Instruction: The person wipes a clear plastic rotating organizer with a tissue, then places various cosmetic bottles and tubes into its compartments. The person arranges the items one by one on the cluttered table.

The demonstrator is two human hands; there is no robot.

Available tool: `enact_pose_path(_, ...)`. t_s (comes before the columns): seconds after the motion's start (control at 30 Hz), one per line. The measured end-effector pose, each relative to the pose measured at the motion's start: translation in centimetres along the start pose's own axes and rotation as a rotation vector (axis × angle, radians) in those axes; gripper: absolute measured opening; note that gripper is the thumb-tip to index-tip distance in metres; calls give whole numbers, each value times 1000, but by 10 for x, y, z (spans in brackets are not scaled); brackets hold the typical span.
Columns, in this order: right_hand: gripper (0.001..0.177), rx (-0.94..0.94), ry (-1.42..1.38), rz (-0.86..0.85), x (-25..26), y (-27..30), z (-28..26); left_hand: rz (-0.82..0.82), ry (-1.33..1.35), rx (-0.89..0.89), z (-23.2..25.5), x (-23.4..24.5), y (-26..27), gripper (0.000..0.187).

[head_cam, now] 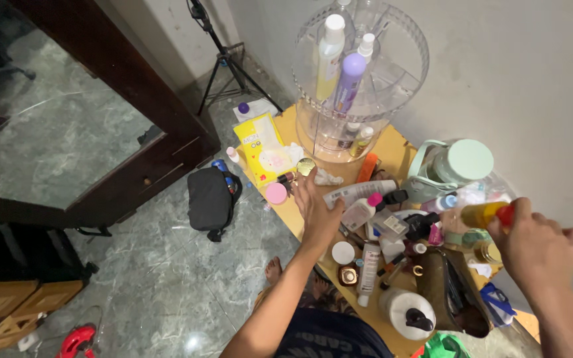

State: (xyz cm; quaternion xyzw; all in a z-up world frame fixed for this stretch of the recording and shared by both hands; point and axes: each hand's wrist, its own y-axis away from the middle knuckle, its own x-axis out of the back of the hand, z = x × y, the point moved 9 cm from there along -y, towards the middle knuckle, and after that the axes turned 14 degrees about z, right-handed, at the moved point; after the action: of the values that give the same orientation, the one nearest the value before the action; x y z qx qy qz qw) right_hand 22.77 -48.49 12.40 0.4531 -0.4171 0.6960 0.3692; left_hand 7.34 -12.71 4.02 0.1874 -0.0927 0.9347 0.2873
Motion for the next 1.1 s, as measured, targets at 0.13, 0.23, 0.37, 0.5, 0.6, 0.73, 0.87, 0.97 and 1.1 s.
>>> enact_pose_path(0.13,42,7,-174,-90,80,-9,-44,53,11,-17,0,4,0,93)
enact_pose_path(0.23,43,34,-328,-104,94,-14,-92,94,28,-42,-8,3,-3,89)
enact_pose_path(0.37,47,15,-698,-155,49,-31,-169,50,239,194,-44,-9,-12,78)
enact_pose_path(0.5,48,-29,-837,-15,0,-33,-220,0,557,585,-86,-43,-21,70)
enact_pose_path(0.6,50,-101,-799,44,-31,-39,-239,-75,465,638,-112,-71,-27,67)
enact_pose_path(0.73,49,-56,-808,160,-47,-55,-265,-129,290,404,-125,-119,-64,64)
enact_pose_path(0.87,49,27,-698,268,-51,-78,-287,-187,492,257,-115,-148,-94,52)
enact_pose_path(0.97,46,-58,-741,87,-70,-91,-294,-220,530,377,-109,-151,-103,39)
enact_pose_path(1.1,42,-111,-935,29,-67,-89,-287,-248,600,696,-112,-158,-98,40)
